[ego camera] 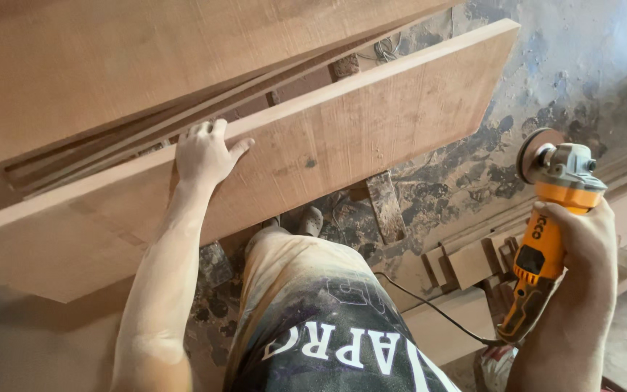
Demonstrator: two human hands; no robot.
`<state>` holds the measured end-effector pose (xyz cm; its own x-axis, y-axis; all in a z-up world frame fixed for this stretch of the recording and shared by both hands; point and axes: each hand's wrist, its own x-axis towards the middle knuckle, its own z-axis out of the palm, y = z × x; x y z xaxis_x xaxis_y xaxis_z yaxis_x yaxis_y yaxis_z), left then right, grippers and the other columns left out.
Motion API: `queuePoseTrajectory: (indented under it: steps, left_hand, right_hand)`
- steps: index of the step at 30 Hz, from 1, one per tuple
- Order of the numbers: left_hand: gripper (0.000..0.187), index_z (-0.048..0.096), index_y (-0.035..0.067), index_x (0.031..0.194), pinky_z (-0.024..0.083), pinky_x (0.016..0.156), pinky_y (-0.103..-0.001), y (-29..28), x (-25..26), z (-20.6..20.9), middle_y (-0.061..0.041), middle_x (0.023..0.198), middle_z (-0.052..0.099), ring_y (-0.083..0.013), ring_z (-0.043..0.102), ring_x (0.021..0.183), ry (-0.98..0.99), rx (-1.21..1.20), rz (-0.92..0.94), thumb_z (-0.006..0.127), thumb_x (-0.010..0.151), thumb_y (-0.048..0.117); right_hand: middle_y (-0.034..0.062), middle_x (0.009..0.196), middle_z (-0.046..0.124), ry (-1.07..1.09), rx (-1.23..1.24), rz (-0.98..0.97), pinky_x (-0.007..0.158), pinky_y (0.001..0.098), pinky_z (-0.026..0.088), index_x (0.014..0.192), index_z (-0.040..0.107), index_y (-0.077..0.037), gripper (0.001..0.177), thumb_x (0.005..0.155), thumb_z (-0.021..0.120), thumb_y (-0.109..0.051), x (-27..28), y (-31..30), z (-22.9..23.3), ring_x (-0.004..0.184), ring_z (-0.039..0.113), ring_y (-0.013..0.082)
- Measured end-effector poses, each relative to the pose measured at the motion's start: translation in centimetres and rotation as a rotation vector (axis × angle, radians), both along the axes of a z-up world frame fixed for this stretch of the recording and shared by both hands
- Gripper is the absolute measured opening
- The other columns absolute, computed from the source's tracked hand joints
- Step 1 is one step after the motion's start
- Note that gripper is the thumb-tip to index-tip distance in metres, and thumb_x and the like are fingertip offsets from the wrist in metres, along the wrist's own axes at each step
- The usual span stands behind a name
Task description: The person uses an electric angle grinder with a sanding disc to smooth the surface of a wooden plank. They move the tool back and forth along the length of the wood, generating sawdust, and then flip the plank to sand the other side.
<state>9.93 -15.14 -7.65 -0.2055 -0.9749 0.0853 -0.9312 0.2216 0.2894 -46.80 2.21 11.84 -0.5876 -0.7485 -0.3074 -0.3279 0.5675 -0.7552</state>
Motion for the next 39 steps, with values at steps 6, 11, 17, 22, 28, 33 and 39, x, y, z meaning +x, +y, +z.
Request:
queuePoseTrajectory:
  steps: [6, 11, 17, 22, 28, 33, 39]
  left_hand:
    - [0.098, 0.06, -0.004, 0.131, 0.047, 0.096, -0.05, -1.0, -0.7, 0.6, -0.027, 0.122, 0.064, -0.0401, 0.06, 0.115, -0.104, 0.042, 0.067, 0.081, 0.071, 0.071]
    - [0.073, 0.06, 0.003, 0.135, 0.049, 0.099, -0.052, 1.3, -3.3, -1.4, -0.024, 0.134, 0.061, -0.0383, 0.057, 0.125, 0.058, 0.393, 0.217, 0.077, 0.088, 0.056]
    - [0.055, 0.065, 0.0, 0.125, 0.054, 0.1, -0.05, 11.5, -6.2, -11.3, -0.022, 0.123, 0.068, -0.0371, 0.064, 0.116, 0.744, 0.158, 0.814, 0.078, 0.093, 0.042]
    - [0.079, 0.04, 0.019, 0.158, 0.039, 0.11, -0.06, 18.2, -4.8, -18.7, -0.024, 0.156, 0.019, -0.0447, 0.026, 0.143, 1.832, 0.498, 1.688, 0.061, 0.096, 0.063]
    - [0.083, 0.028, 0.025, 0.16, 0.04, 0.115, -0.057, 17.4, -6.3, -24.6, -0.002, 0.166, 0.027, -0.0279, 0.034, 0.146, 2.152, 0.174, 1.377, 0.06, 0.091, 0.059]
    - [0.077, 0.039, 0.017, 0.157, 0.054, 0.105, -0.054, 20.3, -7.8, -25.5, -0.005, 0.161, 0.037, -0.0289, 0.046, 0.139, 2.165, 0.202, 1.357, 0.067, 0.093, 0.05]
    - [0.076, 0.038, 0.011, 0.155, 0.054, 0.105, -0.057, 23.5, -9.1, -26.3, -0.011, 0.158, 0.039, -0.0356, 0.052, 0.132, 2.188, 0.259, 1.359, 0.065, 0.094, 0.048]
  right_hand:
    - [0.0127, 0.101, 0.069, 0.018, 0.044, 0.042, 0.073, 0.0384, 0.061, 0.123, 0.06, 0.0, 0.041, 0.085, 0.074, -0.002, 0.3, -0.7, -0.2, 0.084, 0.07, 0.0221]
    - [0.0092, 0.104, 0.07, 0.01, 0.044, 0.073, 0.075, 0.0366, 0.059, 0.124, 0.062, -0.001, 0.043, 0.084, 0.075, -0.004, -0.3, -0.4, -0.8, 0.087, 0.069, 0.0198]
    - [0.0092, 0.105, 0.07, -0.031, 0.007, 0.128, 0.076, 0.036, 0.058, 0.122, 0.063, -0.002, 0.041, 0.083, 0.076, -0.004, -1.0, -0.2, -2.0, 0.089, 0.069, 0.019]
    - [0.0089, 0.103, 0.069, -0.047, 0.045, 0.108, 0.074, 0.037, 0.057, 0.123, 0.064, -0.003, 0.041, 0.084, 0.074, -0.003, -2.6, 0.8, -3.6, 0.088, 0.068, 0.0198]
    - [0.0085, 0.108, 0.07, -0.001, 0.024, 0.234, 0.075, 0.0393, 0.056, 0.129, 0.066, -0.002, 0.04, 0.091, 0.076, -0.005, -3.1, 0.0, -5.4, 0.091, 0.068, 0.0221]
    - [0.013, 0.104, 0.071, 0.078, 0.101, 0.226, 0.072, 0.0422, 0.058, 0.123, 0.065, 0.0, 0.034, 0.09, 0.074, -0.004, -2.9, 0.4, -5.2, 0.087, 0.07, 0.0262]
    - [0.0154, 0.101, 0.07, 0.054, 0.177, 0.264, 0.069, 0.0411, 0.059, 0.121, 0.065, -0.002, 0.034, 0.089, 0.072, -0.001, 0.1, 0.7, -7.0, 0.083, 0.07, 0.0254]
